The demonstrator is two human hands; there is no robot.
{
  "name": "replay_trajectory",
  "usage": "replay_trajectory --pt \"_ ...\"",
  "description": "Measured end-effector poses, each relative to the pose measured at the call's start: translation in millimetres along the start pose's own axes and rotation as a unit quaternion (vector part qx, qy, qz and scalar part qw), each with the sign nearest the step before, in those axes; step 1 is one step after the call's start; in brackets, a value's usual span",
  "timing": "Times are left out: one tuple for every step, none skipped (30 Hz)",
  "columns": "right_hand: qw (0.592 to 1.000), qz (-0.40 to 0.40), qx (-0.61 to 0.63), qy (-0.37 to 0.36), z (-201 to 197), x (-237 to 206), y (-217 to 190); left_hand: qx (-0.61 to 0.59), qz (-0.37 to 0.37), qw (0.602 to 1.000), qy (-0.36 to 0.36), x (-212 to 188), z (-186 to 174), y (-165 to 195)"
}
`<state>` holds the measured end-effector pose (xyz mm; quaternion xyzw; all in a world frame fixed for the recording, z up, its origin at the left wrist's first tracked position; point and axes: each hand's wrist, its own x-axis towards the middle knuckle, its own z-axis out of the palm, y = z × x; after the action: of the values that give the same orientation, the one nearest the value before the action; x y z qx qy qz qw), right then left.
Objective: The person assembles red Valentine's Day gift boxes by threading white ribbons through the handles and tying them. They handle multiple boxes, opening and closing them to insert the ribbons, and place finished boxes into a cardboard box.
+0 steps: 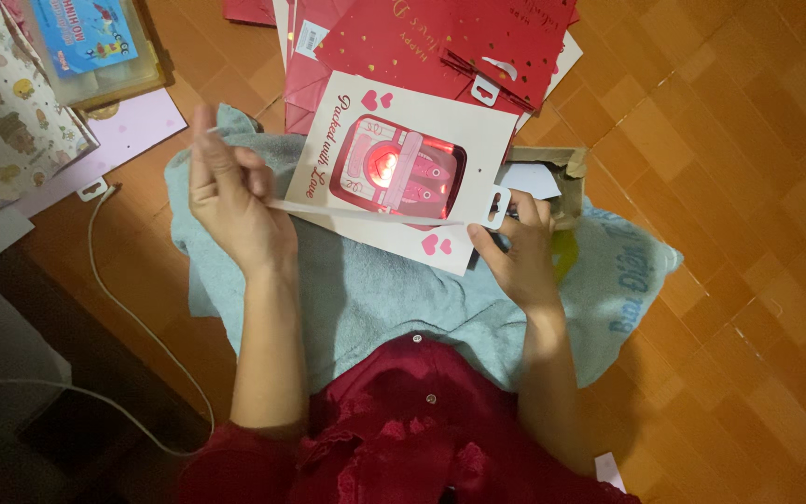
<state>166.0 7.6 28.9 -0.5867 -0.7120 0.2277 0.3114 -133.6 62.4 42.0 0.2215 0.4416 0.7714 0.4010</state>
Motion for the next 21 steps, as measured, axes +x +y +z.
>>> replay_trajectory --pt "1.000 -0.001 -0.004 0.000 0 0 0 0.022 0.000 1.000 -0.001 -3 4 -1" --pt "1.000 -0.001 -0.009 0.000 0 0 0 0.078 -0.011 0.997 -0.014 -8 8 -2" --pt "1.000 -0.001 -0.014 -0.001 0 0 1 0.134 -0.022 0.990 -0.028 -14 13 -4" --pt "1.000 0.002 -0.014 0.003 1 1 1 0.191 -0.032 0.980 -0.041 -19 18 -7" --pt "1.000 0.004 -0.015 0.006 1 2 1 0.194 -0.003 0.974 -0.121 -25 23 -10" --pt "1.000 0.006 -0.015 0.009 1 2 1 0.195 0.025 0.960 -0.200 -32 29 -14" --pt "1.000 0.001 -0.015 0.007 1 3 1 0.223 -0.010 0.946 -0.234 -37 35 -19" --pt "1.000 -0.003 -0.015 0.006 1 4 1 0.250 -0.045 0.929 -0.268 -43 42 -24" --pt "1.000 -0.006 -0.017 0.006 0 3 0 0.214 -0.068 0.925 -0.308 -49 48 -29" --pt "1.000 -0.006 -0.011 0.007 -1 3 0 0.177 -0.090 0.917 -0.347 -54 55 -34" --pt "1.000 -0.007 -0.005 0.008 -2 2 0 0.191 -0.092 0.910 -0.356 -58 60 -40" --pt "1.000 -0.008 0.002 0.008 -2 1 0 0.206 -0.094 0.903 -0.364 -61 65 -45" --pt "1.000 -0.009 0.005 0.009 -2 1 0 0.221 -0.095 0.897 -0.372 -65 69 -49" --pt "1.000 -0.011 0.008 0.009 -3 0 1 0.228 -0.123 0.897 -0.358 -68 73 -54" --pt "1.000 -0.013 0.011 0.010 -2 0 1 0.234 -0.150 0.896 -0.346 -70 77 -59" --pt "1.000 -0.016 0.009 0.013 -1 0 2 0.240 -0.177 0.894 -0.333 -71 79 -63" --pt "1.000 -0.019 0.007 0.016 0 0 2 0.249 -0.163 0.895 -0.331 -71 79 -66" --pt "1.000 -0.022 0.005 0.020 1 -1 2 0.257 -0.150 0.896 -0.330 -71 79 -69" --pt "0.999 -0.027 0.002 0.023 2 -2 3 0.266 -0.136 0.896 -0.329 -71 78 -71" --pt "0.999 -0.034 -0.001 0.026 3 -1 3 0.267 -0.132 0.898 -0.325 -71 78 -73" --pt "0.999 -0.040 -0.004 0.029 3 -1 3 0.269 -0.128 0.899 -0.320 -71 77 -75"
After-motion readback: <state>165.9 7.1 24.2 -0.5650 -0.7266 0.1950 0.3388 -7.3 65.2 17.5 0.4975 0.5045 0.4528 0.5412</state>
